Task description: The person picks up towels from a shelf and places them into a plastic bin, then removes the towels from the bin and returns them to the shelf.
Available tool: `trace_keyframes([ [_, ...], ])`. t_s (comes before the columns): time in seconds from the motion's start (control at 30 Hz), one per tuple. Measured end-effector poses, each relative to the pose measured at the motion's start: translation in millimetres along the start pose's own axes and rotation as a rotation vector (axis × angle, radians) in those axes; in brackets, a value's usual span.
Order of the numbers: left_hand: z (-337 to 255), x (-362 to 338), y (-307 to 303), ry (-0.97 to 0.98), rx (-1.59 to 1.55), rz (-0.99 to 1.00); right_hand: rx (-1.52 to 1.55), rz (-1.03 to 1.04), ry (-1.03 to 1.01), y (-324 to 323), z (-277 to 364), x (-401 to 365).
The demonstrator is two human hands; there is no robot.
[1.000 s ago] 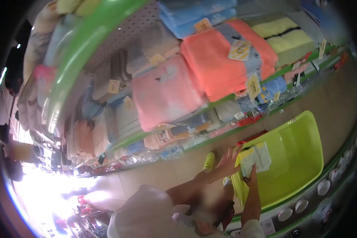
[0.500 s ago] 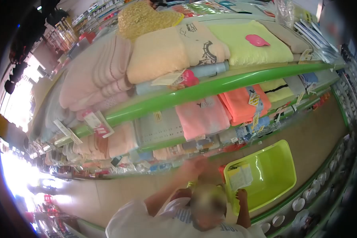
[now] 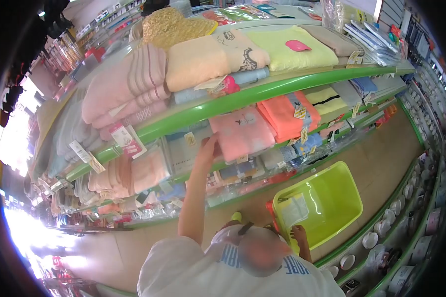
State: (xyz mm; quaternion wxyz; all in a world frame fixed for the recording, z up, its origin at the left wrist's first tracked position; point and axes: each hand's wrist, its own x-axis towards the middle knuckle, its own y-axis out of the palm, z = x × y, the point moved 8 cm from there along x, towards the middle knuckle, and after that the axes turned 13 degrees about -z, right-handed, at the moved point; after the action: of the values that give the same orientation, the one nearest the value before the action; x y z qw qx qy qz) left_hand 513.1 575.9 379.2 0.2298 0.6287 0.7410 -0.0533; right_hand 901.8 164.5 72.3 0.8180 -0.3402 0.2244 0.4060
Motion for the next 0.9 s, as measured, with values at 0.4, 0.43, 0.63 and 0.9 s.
trace_keyframes([
  [0.4, -0.4, -13.8, 47.0, -0.097, -0.163, 0.107, 0.056, 0.007, 0.017, 5.7, -6.2, 4.0],
  [0.43, 2.6, -12.7, 46.3, -0.090, -0.159, 0.112, 0.056, 0.015, 0.016, 9.3, -6.4, 3.1],
  [0.63, -12.0, -39.1, 16.1, -0.022, -0.213, 0.058, -0.163, -0.201, -0.328, 9.8, 23.8, -0.8],
  [0.9, 3.9, -69.8, -50.5, -0.094, -0.113, 0.077, 0.443, 0.256, -0.325, 87.2, 209.3, -75.4],
])
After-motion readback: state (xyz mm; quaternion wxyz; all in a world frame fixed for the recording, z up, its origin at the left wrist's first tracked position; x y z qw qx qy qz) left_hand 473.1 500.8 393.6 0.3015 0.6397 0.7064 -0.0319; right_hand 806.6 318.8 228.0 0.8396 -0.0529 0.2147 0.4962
